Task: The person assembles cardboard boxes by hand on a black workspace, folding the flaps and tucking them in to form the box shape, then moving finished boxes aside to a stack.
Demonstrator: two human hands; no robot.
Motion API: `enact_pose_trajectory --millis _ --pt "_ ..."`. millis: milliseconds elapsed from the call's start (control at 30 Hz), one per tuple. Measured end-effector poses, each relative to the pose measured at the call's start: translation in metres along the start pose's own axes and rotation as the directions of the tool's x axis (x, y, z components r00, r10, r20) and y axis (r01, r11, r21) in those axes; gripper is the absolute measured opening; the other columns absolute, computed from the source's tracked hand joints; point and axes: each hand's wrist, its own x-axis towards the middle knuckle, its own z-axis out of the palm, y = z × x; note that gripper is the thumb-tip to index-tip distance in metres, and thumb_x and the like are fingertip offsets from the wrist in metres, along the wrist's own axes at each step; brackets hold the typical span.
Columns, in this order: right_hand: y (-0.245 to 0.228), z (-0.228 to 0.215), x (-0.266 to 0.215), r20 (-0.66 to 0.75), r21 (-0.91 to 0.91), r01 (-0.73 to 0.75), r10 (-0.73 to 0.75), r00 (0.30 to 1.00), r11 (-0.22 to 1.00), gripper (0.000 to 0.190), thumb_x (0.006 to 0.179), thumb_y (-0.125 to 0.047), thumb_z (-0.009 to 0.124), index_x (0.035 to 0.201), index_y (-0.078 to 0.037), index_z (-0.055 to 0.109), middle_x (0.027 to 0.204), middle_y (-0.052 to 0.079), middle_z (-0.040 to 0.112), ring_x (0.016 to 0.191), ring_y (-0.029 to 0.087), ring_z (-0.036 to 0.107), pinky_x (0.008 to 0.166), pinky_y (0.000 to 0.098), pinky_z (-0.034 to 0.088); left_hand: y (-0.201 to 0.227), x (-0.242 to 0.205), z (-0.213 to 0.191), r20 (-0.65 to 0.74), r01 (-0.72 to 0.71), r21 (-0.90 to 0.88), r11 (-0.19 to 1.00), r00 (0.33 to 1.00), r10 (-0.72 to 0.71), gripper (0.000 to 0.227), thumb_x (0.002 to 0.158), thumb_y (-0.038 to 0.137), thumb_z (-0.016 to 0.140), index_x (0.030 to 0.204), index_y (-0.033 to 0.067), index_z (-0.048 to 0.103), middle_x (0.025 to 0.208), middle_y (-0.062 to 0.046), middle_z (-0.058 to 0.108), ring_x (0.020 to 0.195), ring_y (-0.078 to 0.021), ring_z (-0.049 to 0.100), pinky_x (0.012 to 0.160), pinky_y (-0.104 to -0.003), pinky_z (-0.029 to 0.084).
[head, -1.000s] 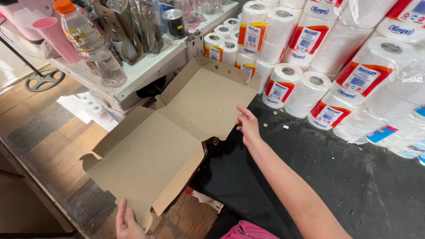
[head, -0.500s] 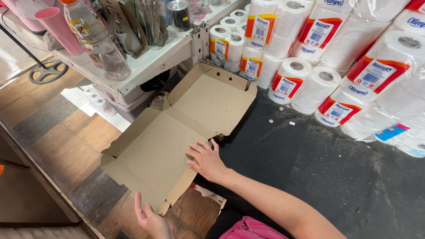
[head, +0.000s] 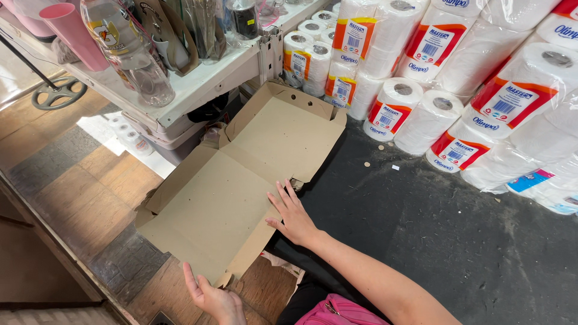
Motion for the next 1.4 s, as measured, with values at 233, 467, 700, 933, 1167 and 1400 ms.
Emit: enact_pose_trajectory --millis 233,467,700,933,1167,1400 --pt "-0.010 0.005 -0.016 -0.147 -0.266 0.056 -0.098 0.984 0.962 0.066 0.103 -0.058 0.041 0.149 -0.011 0.051 0.167 0.014 0.027 0.156 0.038 0.011 0.120 0.0662 0.009 0.023 -0.012 0.001 0.112 -0.023 0.143 0.989 0.994 0.007 0.046 0.102 0.003 0.038 0.144 0.0171 0.049 0.173 -0.007 0.018 0.159 -0.0128 0.015 0.123 -0.032 0.018" --pt "-0.003 0.015 -0.032 0.025 -0.146 0.129 -0.127 0.992 0.981 0.058 0.104 -0.056 0.039 0.146 -0.019 0.053 0.162 0.004 0.040 0.153 0.031 0.023 0.118 0.0653 0.010 -0.002 0.012 -0.019 0.175 -0.054 0.270 0.961 0.985 0.006 0.049 0.094 0.000 0.046 0.139 0.0174 0.054 0.165 -0.013 0.034 0.157 -0.0156 0.025 0.121 -0.030 0.023" --pt "-0.009 -0.047 -0.101 -0.174 0.052 0.050 -0.040 0.984 0.997 0.051 0.105 -0.046 0.045 0.148 -0.020 0.053 0.165 0.006 0.037 0.156 0.031 0.025 0.121 0.0569 0.013 0.045 -0.011 -0.019 0.300 -0.437 0.458 0.774 0.896 0.329 0.045 0.102 0.005 0.058 0.145 -0.0007 0.048 0.171 -0.021 0.010 0.149 -0.0377 0.035 0.119 -0.048 0.035" --pt "0.028 -0.105 -0.257 -0.424 0.573 -0.292 0.582 0.694 0.766 0.028 0.098 -0.018 0.061 0.122 -0.010 0.074 0.122 0.008 0.076 0.114 0.017 0.069 0.104 0.0302 0.047 0.069 -0.074 0.038 0.646 -0.794 0.212 0.570 0.552 0.528 0.037 0.102 0.012 0.054 0.134 -0.0056 0.054 0.166 -0.030 0.031 0.156 -0.0431 0.035 0.101 -0.047 0.050" --pt "0.021 -0.134 -0.386 -0.590 0.800 -0.178 0.805 -0.057 0.574 0.028 0.104 -0.008 0.053 0.129 0.000 0.062 0.120 0.015 0.070 0.103 0.025 0.070 0.090 0.0330 0.053 0.008 -0.187 0.107 0.992 -0.571 -0.127 0.811 -0.069 0.106 0.031 0.096 0.009 0.058 0.126 0.0096 0.064 0.160 -0.018 0.041 0.147 -0.0306 0.041 0.120 -0.044 0.037" --pt "0.033 -0.124 -0.472 -0.563 0.798 -0.084 0.687 -0.460 0.597 0.025 0.105 -0.010 0.054 0.129 -0.005 0.060 0.119 0.009 0.069 0.102 0.018 0.068 0.088 0.0295 0.054 -0.091 -0.270 0.127 0.771 -0.484 -0.356 0.799 -0.635 -0.041 0.031 0.102 0.023 0.050 0.129 0.0134 0.062 0.160 -0.010 0.042 0.153 -0.0352 0.029 0.124 -0.058 0.017"
